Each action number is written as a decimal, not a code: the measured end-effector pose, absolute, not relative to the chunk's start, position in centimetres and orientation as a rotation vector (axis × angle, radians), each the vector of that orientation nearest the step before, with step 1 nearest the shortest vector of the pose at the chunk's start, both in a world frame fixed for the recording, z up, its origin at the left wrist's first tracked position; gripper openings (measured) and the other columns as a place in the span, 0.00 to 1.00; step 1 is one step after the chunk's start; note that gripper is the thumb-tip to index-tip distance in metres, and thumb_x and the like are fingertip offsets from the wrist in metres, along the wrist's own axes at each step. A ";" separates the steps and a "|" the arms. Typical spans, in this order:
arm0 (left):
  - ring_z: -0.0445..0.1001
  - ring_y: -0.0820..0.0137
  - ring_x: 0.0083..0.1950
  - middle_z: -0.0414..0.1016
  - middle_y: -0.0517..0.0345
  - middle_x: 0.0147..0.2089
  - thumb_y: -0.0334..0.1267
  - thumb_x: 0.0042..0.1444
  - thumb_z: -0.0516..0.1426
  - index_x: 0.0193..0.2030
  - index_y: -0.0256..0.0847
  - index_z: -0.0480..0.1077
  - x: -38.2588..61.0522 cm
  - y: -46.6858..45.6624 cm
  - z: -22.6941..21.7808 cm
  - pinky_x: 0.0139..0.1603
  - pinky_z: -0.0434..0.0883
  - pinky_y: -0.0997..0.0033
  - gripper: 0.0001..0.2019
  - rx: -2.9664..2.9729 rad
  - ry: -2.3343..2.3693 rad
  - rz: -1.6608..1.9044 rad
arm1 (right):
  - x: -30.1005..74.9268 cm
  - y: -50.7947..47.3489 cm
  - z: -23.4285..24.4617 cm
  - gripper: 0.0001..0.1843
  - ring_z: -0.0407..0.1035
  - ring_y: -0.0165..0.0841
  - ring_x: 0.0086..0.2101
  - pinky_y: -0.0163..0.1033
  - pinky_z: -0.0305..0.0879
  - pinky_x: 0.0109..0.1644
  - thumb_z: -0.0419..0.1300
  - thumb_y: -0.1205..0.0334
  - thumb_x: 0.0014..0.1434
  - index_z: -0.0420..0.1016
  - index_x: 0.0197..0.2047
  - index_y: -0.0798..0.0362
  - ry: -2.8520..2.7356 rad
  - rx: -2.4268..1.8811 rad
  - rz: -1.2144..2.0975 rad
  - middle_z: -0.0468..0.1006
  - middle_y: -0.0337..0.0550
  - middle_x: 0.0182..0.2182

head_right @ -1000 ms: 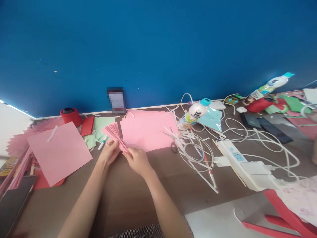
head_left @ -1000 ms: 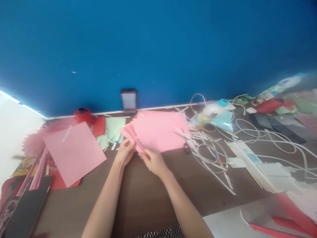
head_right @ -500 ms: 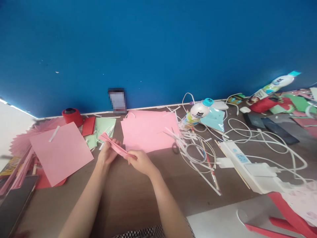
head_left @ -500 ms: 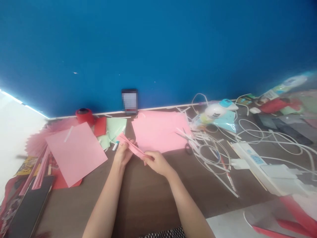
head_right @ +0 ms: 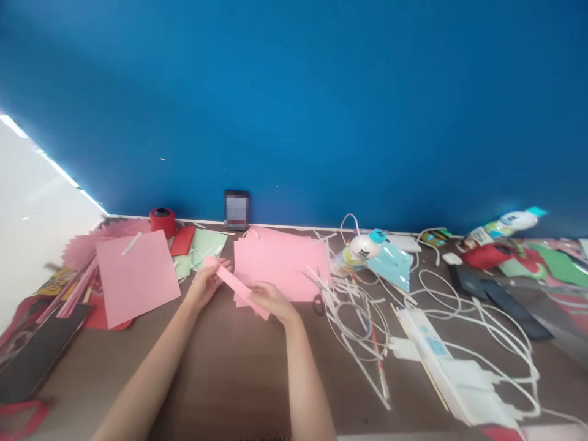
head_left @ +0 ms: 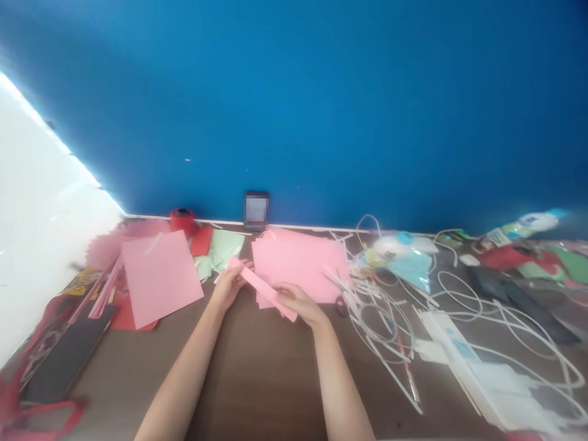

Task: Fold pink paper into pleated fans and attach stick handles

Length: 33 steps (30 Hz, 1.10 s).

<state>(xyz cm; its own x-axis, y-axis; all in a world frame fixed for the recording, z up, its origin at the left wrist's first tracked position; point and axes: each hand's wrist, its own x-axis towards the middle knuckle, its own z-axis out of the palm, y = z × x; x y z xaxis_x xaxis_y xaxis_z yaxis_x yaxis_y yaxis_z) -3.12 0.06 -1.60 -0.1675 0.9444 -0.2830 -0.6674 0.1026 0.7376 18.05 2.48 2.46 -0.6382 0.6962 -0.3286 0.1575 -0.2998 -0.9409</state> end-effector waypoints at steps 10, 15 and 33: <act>0.75 0.71 0.37 0.74 0.56 0.36 0.38 0.42 0.64 0.41 0.38 0.66 -4.9 -0.2 -0.3 0.45 0.71 0.66 0.18 0.490 1.055 1.639 | 18.7 5.5 1.2 0.14 0.61 0.22 0.21 0.29 0.56 0.21 0.64 0.55 0.46 0.75 0.36 0.53 -1.291 -1.085 1.943 0.72 0.41 0.32; 0.74 0.71 0.36 0.71 0.57 0.32 0.41 0.42 0.64 0.32 0.35 0.65 -4.7 -0.8 0.2 0.45 0.72 0.66 0.16 0.502 1.169 1.650 | 19.3 5.8 1.1 0.19 0.69 0.35 0.40 0.39 0.66 0.42 0.63 0.53 0.48 0.72 0.43 0.51 -1.640 -1.030 1.592 0.72 0.45 0.43; 0.74 0.68 0.36 0.72 0.56 0.31 0.45 0.40 0.64 0.31 0.36 0.65 -3.6 -2.8 0.1 0.41 0.75 0.63 0.17 0.592 1.325 1.572 | 20.5 4.1 -0.2 0.13 0.68 0.37 0.39 0.43 0.64 0.45 0.52 0.54 0.58 0.72 0.40 0.51 -2.159 -0.961 0.844 0.73 0.45 0.37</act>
